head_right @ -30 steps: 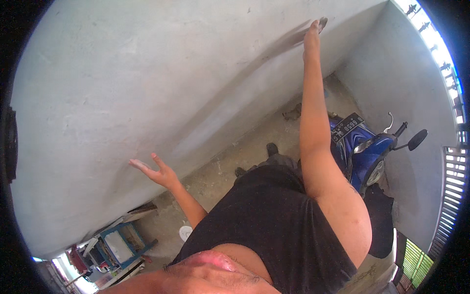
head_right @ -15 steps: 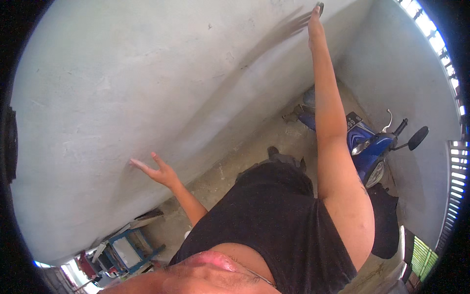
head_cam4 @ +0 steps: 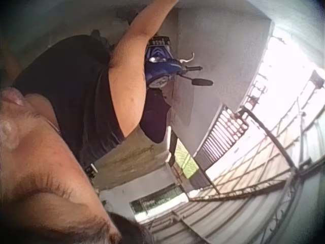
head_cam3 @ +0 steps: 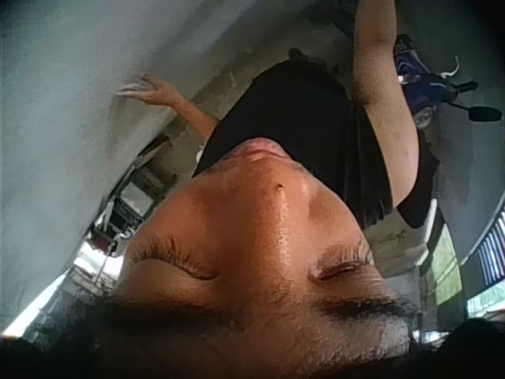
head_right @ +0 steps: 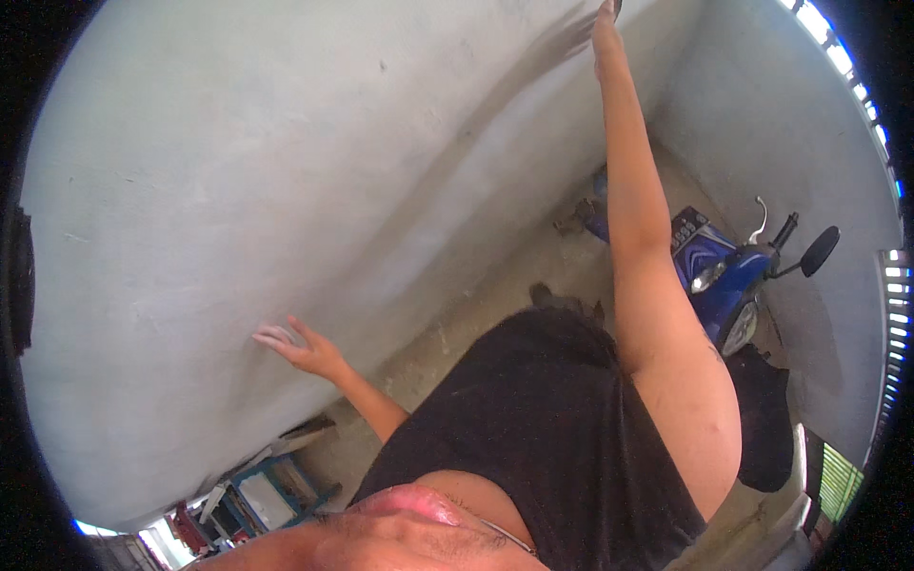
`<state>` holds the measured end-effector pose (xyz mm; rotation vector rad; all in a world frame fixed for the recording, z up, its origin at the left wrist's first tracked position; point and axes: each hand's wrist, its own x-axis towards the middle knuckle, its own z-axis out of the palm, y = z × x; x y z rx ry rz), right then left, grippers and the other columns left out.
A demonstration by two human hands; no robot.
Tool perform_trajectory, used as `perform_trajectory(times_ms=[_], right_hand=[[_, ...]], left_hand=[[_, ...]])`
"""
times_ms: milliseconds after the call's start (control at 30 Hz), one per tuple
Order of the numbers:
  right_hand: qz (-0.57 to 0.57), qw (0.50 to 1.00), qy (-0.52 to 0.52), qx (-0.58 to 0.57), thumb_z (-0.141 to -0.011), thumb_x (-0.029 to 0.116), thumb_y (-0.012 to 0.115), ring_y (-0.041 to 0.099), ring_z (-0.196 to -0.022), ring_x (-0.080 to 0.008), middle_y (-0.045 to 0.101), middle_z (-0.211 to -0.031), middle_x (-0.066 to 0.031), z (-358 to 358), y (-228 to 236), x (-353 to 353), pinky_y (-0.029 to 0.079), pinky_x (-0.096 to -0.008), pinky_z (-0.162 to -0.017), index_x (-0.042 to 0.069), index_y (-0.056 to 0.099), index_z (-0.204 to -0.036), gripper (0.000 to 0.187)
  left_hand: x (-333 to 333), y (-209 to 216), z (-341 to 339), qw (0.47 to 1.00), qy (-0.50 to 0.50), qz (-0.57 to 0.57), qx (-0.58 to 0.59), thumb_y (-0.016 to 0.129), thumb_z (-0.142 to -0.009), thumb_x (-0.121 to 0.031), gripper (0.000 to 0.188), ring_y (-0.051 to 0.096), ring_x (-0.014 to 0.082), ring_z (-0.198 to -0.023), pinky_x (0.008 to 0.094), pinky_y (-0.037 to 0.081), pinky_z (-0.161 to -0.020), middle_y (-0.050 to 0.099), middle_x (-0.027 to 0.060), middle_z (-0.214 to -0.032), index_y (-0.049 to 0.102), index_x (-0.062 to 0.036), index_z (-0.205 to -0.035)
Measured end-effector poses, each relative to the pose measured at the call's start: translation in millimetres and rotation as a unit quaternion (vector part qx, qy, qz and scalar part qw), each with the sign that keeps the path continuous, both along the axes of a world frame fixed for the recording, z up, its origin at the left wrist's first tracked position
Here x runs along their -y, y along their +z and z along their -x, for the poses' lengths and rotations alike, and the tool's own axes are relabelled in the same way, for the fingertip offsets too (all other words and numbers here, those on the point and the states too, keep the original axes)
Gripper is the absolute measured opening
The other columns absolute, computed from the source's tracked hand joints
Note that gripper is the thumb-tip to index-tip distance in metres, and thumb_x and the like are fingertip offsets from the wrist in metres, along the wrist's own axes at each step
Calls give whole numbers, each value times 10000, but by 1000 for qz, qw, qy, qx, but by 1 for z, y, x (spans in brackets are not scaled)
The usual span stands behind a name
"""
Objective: Sand the surface of a wall and concrete ledge to prepare it for painting.
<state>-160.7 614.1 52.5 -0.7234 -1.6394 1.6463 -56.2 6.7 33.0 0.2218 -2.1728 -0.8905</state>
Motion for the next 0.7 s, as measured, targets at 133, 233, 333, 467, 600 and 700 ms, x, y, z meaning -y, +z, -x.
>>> perform_trajectory(times_ms=[133,233,333,467,600,700], right_hand=[[-111,993,21,-23,-1013,725,278,87,-1581,-324,116,-1701,-203,-11,-3,45,88,-416,-1262,17,146,-1628,947],[-120,992,19,-35,-1015,723,273,90,-1581,-324,119,-1701,-203,-8,-5,47,91,-412,-1262,18,146,-1628,942],[-44,999,-3,-13,-1017,721,267,92,-1580,-324,122,-1700,-204,1,-6,38,95,-409,-1262,19,147,-1628,938],[-113,993,6,-32,-1019,718,261,96,-1580,-325,126,-1699,-204,4,0,46,100,-404,-1263,21,148,-1628,932],[-157,987,0,-42,-1022,715,254,99,-1579,-325,130,-1698,-204,3,21,46,105,-399,-1263,23,149,-1627,926],[-116,993,-17,-25,-1024,713,248,102,-1579,-325,133,-1697,-205,7,36,34,108,-396,-1263,24,150,-1627,921]], left_hand=[[2,4,-3,1000,-5,10,-1,609,-1031,-379,816,478,358,-1415,416,405,-1151,429,260,-1557,172,-29,-1625],[1,8,-3,1000,17,12,12,610,-1029,-411,801,512,335,-1394,398,426,-1129,467,256,-1533,219,-37,-1620],[5,16,-4,999,20,12,47,603,-1037,-373,739,509,349,-1392,409,420,-1138,475,271,-1518,276,-23,-1600],[8,23,-5,999,-12,-21,46,587,-1050,-314,661,503,361,-1393,417,420,-1143,501,290,-1484,326,-15,-1579],[7,22,-6,999,-34,-33,23,588,-1051,-281,646,507,363,-1390,412,430,-1133,507,304,-1472,327,-17,-1580],[6,23,-6,999,-11,11,40,595,-1048,-260,639,512,371,-1383,410,434,-1129,510,314,-1463,334,-6,-1573]])
